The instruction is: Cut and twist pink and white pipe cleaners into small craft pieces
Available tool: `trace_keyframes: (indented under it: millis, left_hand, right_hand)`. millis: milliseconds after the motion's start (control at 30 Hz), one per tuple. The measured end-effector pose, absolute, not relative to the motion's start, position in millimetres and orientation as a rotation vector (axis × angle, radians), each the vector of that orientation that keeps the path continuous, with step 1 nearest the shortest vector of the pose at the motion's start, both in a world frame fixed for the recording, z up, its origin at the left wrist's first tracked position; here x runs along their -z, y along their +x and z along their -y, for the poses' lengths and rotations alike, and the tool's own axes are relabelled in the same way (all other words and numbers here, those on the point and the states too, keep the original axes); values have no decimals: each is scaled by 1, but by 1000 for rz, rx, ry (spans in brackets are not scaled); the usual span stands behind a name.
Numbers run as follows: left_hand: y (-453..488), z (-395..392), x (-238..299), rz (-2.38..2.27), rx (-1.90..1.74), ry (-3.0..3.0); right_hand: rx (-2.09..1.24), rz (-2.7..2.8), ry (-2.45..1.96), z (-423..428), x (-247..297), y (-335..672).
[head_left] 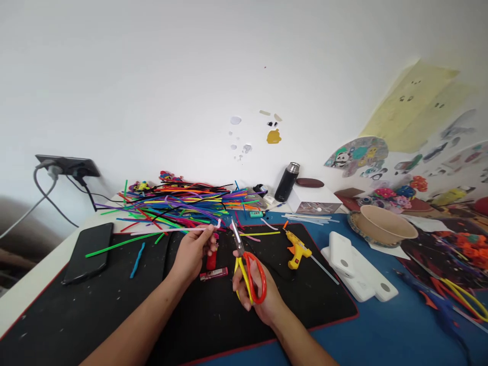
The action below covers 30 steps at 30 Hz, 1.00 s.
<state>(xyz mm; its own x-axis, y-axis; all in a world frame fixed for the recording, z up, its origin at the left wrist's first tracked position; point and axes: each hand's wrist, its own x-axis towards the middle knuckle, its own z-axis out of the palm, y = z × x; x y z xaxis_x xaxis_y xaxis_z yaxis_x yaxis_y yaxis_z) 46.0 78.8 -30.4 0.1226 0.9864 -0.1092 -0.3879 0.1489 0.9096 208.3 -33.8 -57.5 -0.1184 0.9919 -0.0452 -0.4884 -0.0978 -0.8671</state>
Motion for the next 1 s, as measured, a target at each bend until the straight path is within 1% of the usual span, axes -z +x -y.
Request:
trace_keyframes:
  millis: [267, 500, 633, 1000]
  left_hand:
    - [49, -77, 24, -947, -1238, 944]
    - [63, -84, 16, -1004, -1290, 1056]
    - [76, -82, 20, -1054, -1293, 1101]
    - [81, -71, 34, -1121, -1325, 1232]
  right_hand:
    - [-1578, 962, -768, 37, 59, 207]
    - [-1529, 979, -846, 38, 59, 207]
    - [-1466, 977, -895, 39, 64, 203]
    - [-1481, 1013, -944, 40, 67, 199]
